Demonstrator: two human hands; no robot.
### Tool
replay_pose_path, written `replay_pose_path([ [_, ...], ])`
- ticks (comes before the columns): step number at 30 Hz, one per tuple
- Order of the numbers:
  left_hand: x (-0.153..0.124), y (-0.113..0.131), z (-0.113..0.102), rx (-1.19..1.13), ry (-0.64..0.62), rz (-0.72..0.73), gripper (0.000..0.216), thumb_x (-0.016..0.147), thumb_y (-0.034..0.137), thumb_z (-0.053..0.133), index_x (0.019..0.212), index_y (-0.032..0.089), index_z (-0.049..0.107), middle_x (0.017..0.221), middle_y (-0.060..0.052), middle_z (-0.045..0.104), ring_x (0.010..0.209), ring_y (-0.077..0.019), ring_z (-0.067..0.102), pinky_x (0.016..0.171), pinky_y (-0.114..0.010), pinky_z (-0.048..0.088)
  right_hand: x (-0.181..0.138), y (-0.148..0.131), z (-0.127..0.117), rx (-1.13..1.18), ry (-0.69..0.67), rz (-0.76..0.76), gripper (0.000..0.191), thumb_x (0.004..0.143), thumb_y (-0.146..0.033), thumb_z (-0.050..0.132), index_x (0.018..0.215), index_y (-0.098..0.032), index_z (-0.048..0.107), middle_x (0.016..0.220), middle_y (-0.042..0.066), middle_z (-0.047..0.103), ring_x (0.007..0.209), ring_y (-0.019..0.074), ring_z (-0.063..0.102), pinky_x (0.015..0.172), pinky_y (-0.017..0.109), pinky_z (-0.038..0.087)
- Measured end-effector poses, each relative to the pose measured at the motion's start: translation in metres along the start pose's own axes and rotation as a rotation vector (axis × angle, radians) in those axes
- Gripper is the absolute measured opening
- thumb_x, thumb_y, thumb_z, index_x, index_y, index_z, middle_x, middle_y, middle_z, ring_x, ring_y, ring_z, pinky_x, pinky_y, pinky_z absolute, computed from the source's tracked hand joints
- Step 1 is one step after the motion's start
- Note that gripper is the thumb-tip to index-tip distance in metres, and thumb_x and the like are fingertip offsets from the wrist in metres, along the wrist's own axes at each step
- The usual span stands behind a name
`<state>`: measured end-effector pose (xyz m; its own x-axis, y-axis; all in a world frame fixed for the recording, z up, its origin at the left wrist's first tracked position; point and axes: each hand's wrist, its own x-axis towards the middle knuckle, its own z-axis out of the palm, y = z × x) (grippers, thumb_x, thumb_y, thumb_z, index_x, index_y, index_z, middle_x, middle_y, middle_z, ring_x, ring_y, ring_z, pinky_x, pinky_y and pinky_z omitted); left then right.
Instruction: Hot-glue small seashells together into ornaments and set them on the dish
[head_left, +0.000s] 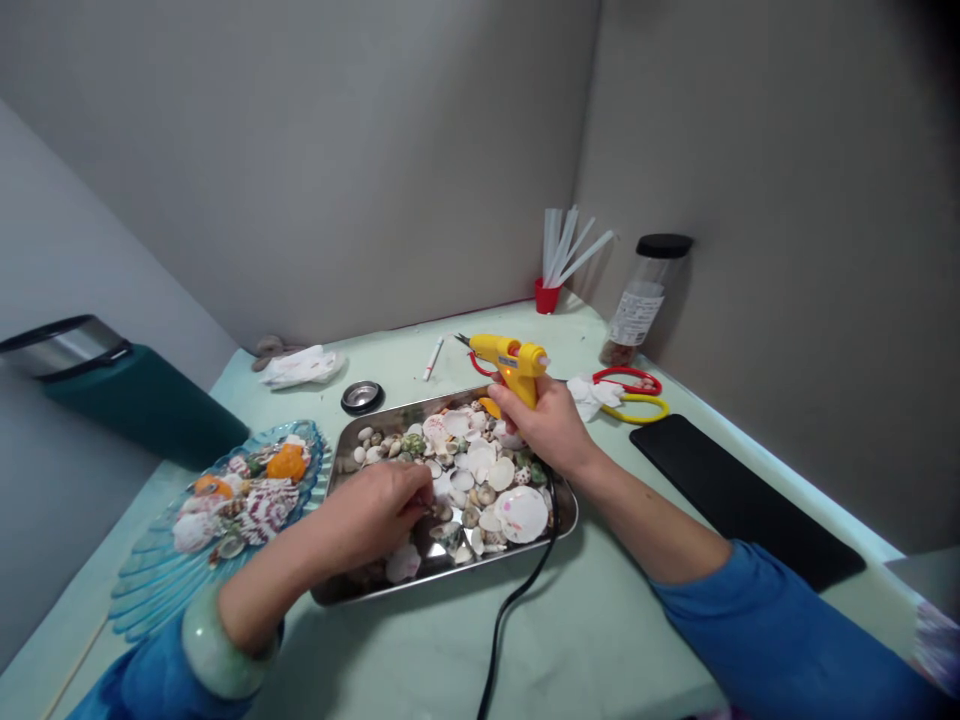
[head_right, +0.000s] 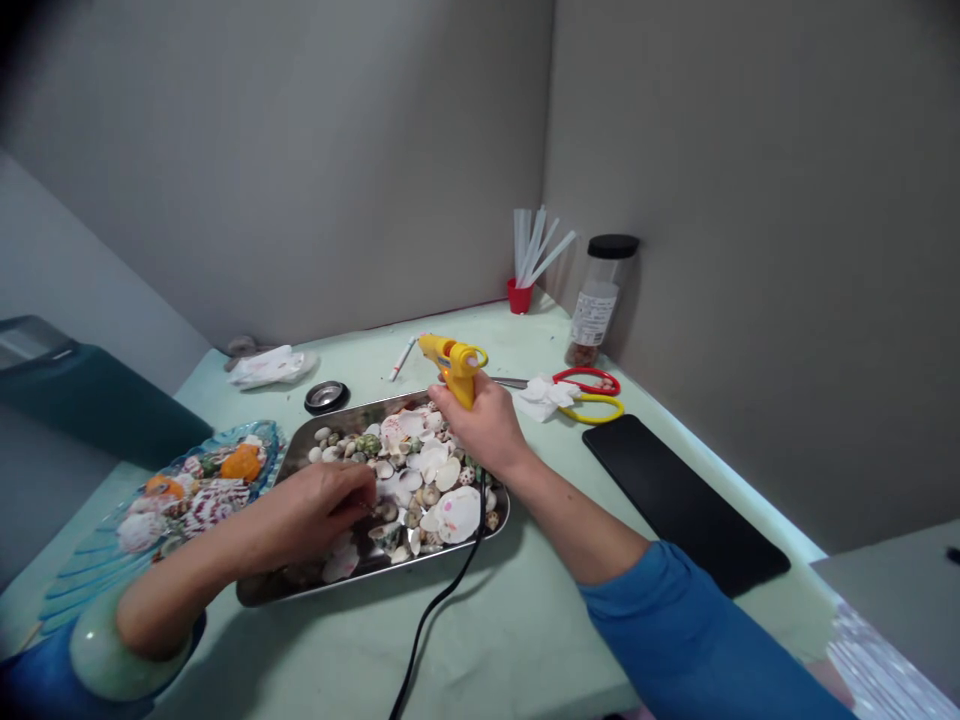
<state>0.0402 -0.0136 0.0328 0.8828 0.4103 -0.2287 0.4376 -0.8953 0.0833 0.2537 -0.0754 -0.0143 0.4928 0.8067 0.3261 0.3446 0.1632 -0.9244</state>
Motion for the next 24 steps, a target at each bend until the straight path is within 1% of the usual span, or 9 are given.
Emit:
replay_pose_path([
  [4, -0.021, -0.013, -0.009, -0.006, 0.023, -0.086, 0.017, 0.081, 0.011, 0.042, 0.077, 0.021, 0.056, 0.077, -0.002, 0.061, 0.067, -0.0160, 0.057, 0.060, -0.025, 0.041, 0.000, 0.001, 0.000, 0.006, -0.002, 0.003, 0.036, 0.081, -0.046, 0.055, 0.100, -0.016, 0.061, 0.061, 0.001, 0.061, 0.052, 0.0155, 0.056, 0.052, 0.029, 0.046],
  [7, -0.029, -0.013, -0.009, -0.014, 0.034, -0.091, 0.019, 0.081, 0.013, 0.046, 0.089, 0.023, 0.060, 0.091, -0.003, 0.061, 0.075, -0.0172, 0.060, 0.067, -0.027, 0.043, 0.000, 0.000, 0.000, 0.012, -0.006, 0.002, 0.036, 0.081, -0.046, 0.056, 0.100, -0.016, 0.061, 0.059, 0.000, 0.060, 0.050, 0.0150, 0.055, 0.051, 0.028, 0.046],
  [10, -0.023, 0.000, -0.004, -0.098, 0.019, -0.014, 0.015, 0.081, 0.019, 0.052, 0.092, 0.024, 0.061, 0.095, -0.003, 0.060, 0.080, -0.0177, 0.060, 0.070, -0.026, 0.044, -0.001, -0.001, 0.000, 0.013, -0.004, -0.002, 0.036, 0.081, -0.046, 0.055, 0.099, -0.016, 0.061, 0.058, -0.001, 0.059, 0.048, 0.0144, 0.055, 0.051, 0.029, 0.046],
  [15, 0.001, 0.012, 0.001, -0.196, -0.039, 0.090, 0.012, 0.082, 0.019, 0.052, 0.076, 0.020, 0.063, 0.083, -0.002, 0.062, 0.072, -0.0145, 0.060, 0.065, -0.023, 0.044, 0.000, 0.000, 0.000, -0.001, 0.007, -0.009, 0.035, 0.081, -0.044, 0.056, 0.099, -0.016, 0.061, 0.060, 0.000, 0.061, 0.050, 0.0148, 0.055, 0.053, 0.029, 0.046],
  [17, 0.008, 0.009, -0.001, -0.212, 0.037, 0.041, 0.011, 0.082, 0.019, 0.052, 0.084, 0.021, 0.063, 0.081, -0.001, 0.064, 0.072, -0.0154, 0.060, 0.065, -0.024, 0.044, 0.000, 0.000, 0.000, -0.004, 0.008, -0.009, 0.034, 0.081, -0.045, 0.056, 0.100, -0.016, 0.062, 0.061, 0.001, 0.062, 0.052, 0.0155, 0.056, 0.052, 0.029, 0.046],
  [19, 0.012, 0.007, -0.003, -0.169, 0.174, -0.059, 0.019, 0.082, 0.019, 0.052, 0.098, 0.020, 0.061, 0.087, -0.003, 0.065, 0.073, -0.0169, 0.060, 0.066, -0.026, 0.044, 0.000, -0.001, 0.000, -0.008, 0.011, -0.008, 0.034, 0.081, -0.045, 0.056, 0.099, -0.017, 0.062, 0.063, 0.002, 0.063, 0.054, 0.0163, 0.057, 0.052, 0.028, 0.046],
  [21, 0.013, 0.009, -0.004, -0.114, 0.224, -0.080, 0.020, 0.081, 0.018, 0.052, 0.099, 0.020, 0.061, 0.091, -0.005, 0.065, 0.074, -0.0177, 0.060, 0.066, -0.027, 0.044, 0.000, -0.001, 0.000, -0.013, 0.015, -0.007, 0.033, 0.081, -0.045, 0.056, 0.097, -0.017, 0.062, 0.065, 0.002, 0.063, 0.056, 0.0168, 0.057, 0.052, 0.028, 0.046],
  [22, 0.013, 0.012, -0.003, -0.105, 0.184, -0.038, 0.018, 0.080, 0.017, 0.052, 0.095, 0.021, 0.062, 0.091, -0.004, 0.065, 0.074, -0.0176, 0.060, 0.067, -0.027, 0.044, 0.000, -0.001, 0.001, -0.015, 0.018, -0.006, 0.032, 0.081, -0.045, 0.056, 0.097, -0.017, 0.062, 0.066, 0.003, 0.063, 0.057, 0.0170, 0.057, 0.052, 0.028, 0.046],
  [24, 0.012, 0.018, 0.000, -0.130, 0.034, 0.098, 0.015, 0.079, 0.015, 0.055, 0.086, 0.024, 0.065, 0.086, -0.001, 0.065, 0.075, -0.0167, 0.061, 0.067, -0.025, 0.044, 0.000, -0.001, 0.001, -0.019, 0.021, -0.006, 0.032, 0.080, -0.044, 0.057, 0.096, -0.017, 0.062, 0.068, 0.003, 0.064, 0.058, 0.0169, 0.057, 0.053, 0.028, 0.046],
])
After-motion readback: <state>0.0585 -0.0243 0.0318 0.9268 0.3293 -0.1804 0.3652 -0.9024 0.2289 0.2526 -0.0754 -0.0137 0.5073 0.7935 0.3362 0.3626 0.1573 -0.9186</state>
